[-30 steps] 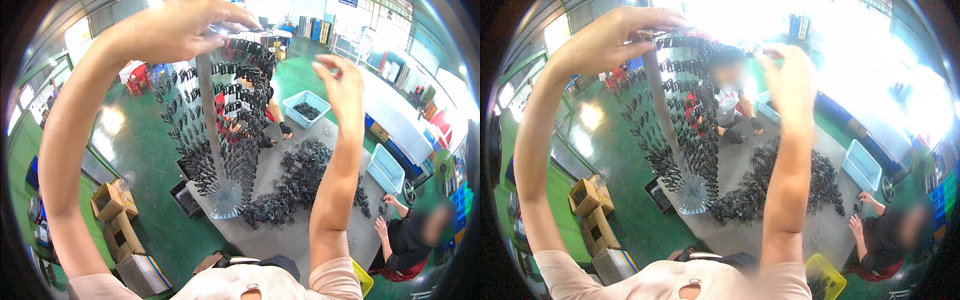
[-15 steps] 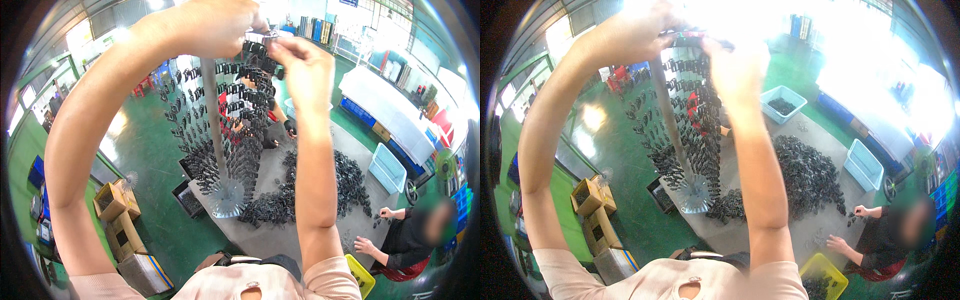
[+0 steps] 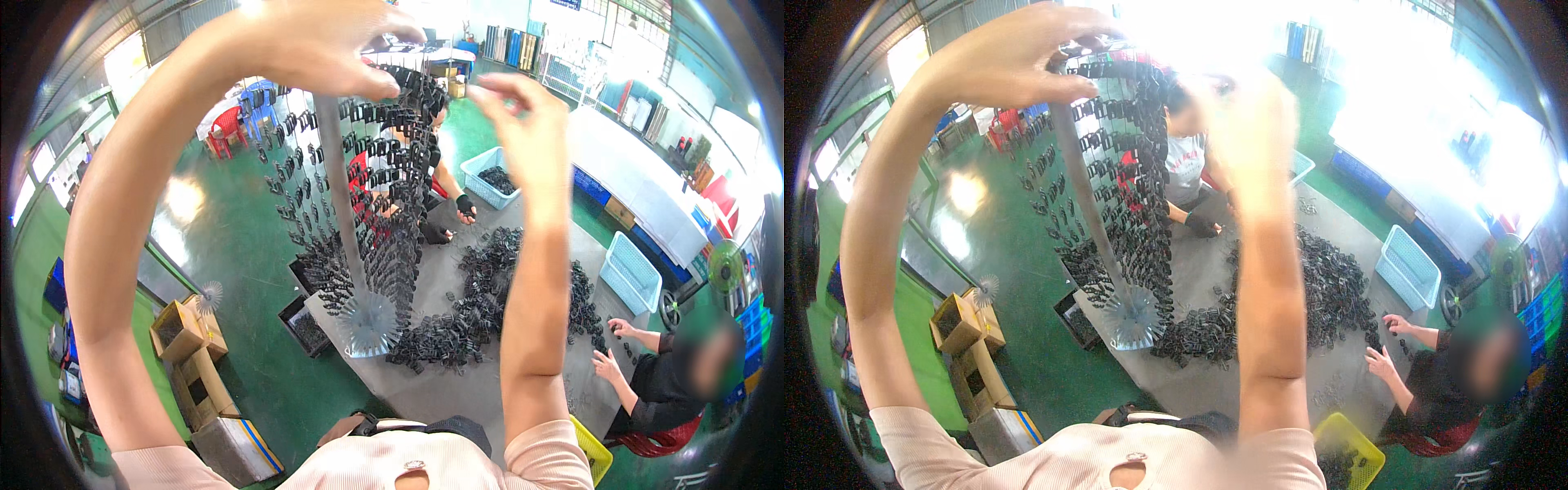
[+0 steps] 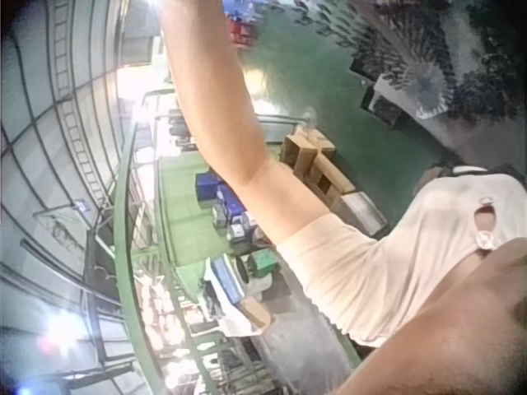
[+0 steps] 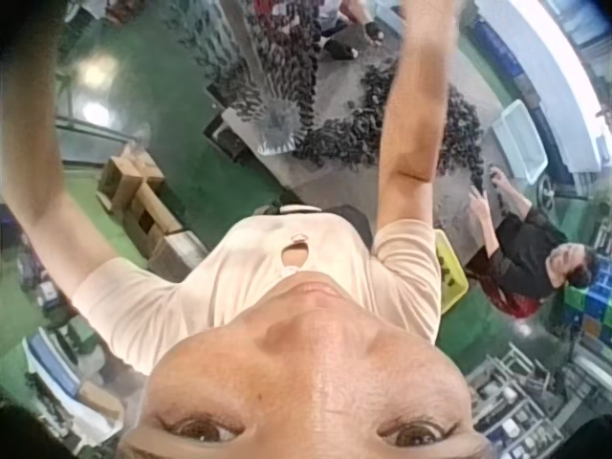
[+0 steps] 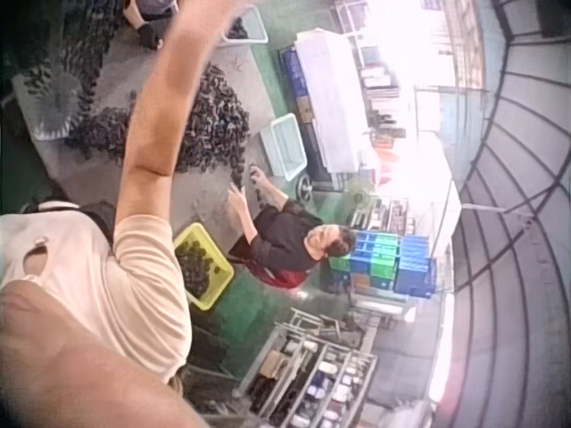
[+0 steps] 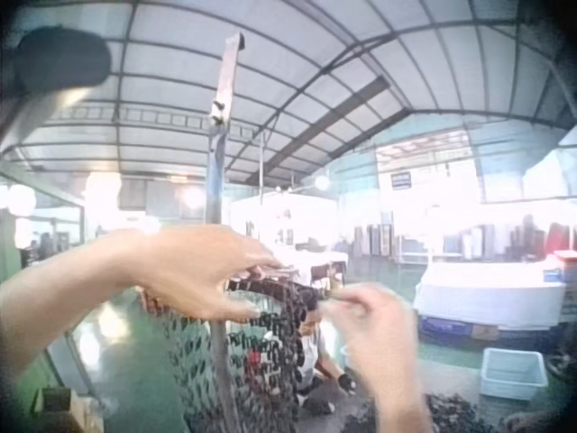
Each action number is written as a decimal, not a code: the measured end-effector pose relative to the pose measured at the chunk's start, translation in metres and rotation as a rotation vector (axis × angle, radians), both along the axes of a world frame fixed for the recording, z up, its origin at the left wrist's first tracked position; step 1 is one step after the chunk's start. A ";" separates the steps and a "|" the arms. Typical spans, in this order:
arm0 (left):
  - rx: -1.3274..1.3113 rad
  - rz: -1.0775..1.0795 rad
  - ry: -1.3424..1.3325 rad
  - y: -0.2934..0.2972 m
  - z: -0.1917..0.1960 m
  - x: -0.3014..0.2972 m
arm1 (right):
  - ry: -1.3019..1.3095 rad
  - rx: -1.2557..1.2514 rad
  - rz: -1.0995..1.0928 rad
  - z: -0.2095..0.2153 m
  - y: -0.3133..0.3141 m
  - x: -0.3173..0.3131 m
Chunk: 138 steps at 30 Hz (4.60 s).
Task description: The person attaches small black plastic components onto a vertical rotating rack by hand. They repeatedly pick parts from a table and place them onto the rack, then rotate the rack to access new positions. Other workers are present at the same table.
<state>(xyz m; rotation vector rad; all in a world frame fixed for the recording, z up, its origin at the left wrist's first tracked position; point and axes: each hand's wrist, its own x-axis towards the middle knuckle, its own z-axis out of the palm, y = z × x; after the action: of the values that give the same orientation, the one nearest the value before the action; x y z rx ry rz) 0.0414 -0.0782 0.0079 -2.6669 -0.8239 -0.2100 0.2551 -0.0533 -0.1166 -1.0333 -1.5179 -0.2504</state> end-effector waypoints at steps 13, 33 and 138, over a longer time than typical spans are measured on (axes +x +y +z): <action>-0.082 0.239 -0.020 -0.015 -0.002 0.022 | 0.449 -0.213 0.515 0.001 0.012 0.017; -0.092 0.267 -0.086 -0.015 -0.004 0.006 | -0.070 0.362 -0.228 0.003 0.011 -0.081; -0.004 0.033 0.015 -0.040 -0.003 -0.010 | -0.032 -0.012 0.159 0.004 -0.006 -0.023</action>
<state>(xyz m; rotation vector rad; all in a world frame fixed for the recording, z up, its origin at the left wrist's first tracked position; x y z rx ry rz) 0.0312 -0.1183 0.0048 -2.6527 -0.8640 -0.1804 0.2324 -0.0590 -0.1124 -0.9163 -1.6232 -0.1467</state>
